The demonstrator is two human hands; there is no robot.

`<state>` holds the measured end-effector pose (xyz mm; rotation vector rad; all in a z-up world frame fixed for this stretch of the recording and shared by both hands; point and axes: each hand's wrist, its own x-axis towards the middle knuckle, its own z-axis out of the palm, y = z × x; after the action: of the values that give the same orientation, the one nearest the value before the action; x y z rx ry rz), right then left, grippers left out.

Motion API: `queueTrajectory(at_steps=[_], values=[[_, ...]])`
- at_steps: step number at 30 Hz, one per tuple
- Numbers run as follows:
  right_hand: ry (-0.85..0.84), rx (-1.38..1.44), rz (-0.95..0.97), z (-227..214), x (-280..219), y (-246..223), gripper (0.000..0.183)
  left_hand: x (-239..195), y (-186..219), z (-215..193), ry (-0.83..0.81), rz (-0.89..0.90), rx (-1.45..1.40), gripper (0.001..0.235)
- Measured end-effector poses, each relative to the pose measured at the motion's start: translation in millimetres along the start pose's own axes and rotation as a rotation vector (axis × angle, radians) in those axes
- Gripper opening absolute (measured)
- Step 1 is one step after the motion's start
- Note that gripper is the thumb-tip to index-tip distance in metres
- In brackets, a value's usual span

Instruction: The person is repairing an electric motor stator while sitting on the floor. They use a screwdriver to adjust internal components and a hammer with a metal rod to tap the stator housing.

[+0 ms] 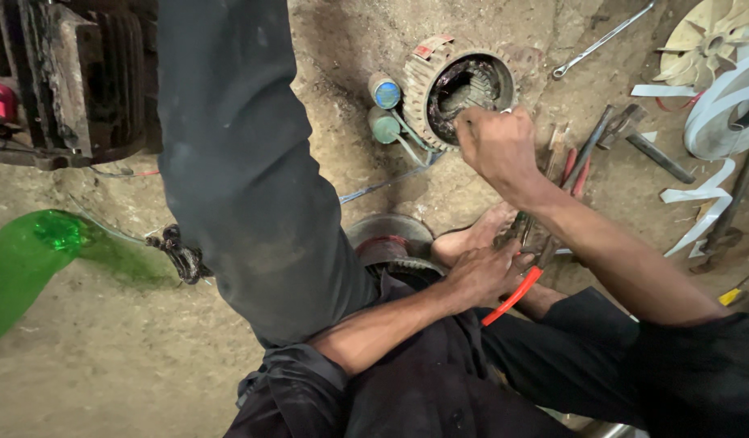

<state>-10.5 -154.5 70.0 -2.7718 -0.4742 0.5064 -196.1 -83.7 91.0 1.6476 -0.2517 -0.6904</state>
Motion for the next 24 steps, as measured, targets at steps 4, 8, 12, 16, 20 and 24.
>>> queueTrajectory(at_steps=[4,8,12,16,20,24], values=[[-0.107,-0.217,-0.307,2.7,5.4,21.7,0.020,0.6,3.8,-3.7,-0.116,-0.110,-0.007,0.051],[-0.120,-0.369,-0.436,-9.1,9.6,27.0,0.018,1.0,9.5,-5.9,0.047,0.017,0.057,0.043],[-0.022,0.225,-0.053,-37.1,10.8,13.3,0.025,6.9,12.9,-15.1,0.006,0.025,0.060,0.040],[-0.056,0.166,-0.150,-52.3,17.8,10.4,0.032,6.3,15.6,-18.7,0.035,0.052,0.100,0.040],[-0.236,0.096,-0.116,-44.5,31.0,14.3,0.038,3.5,15.2,-15.7,0.087,0.061,0.007,0.046],[-0.288,0.012,-0.118,-39.7,34.5,14.6,0.033,4.7,12.6,-13.4,0.043,0.041,-0.004,0.043]])
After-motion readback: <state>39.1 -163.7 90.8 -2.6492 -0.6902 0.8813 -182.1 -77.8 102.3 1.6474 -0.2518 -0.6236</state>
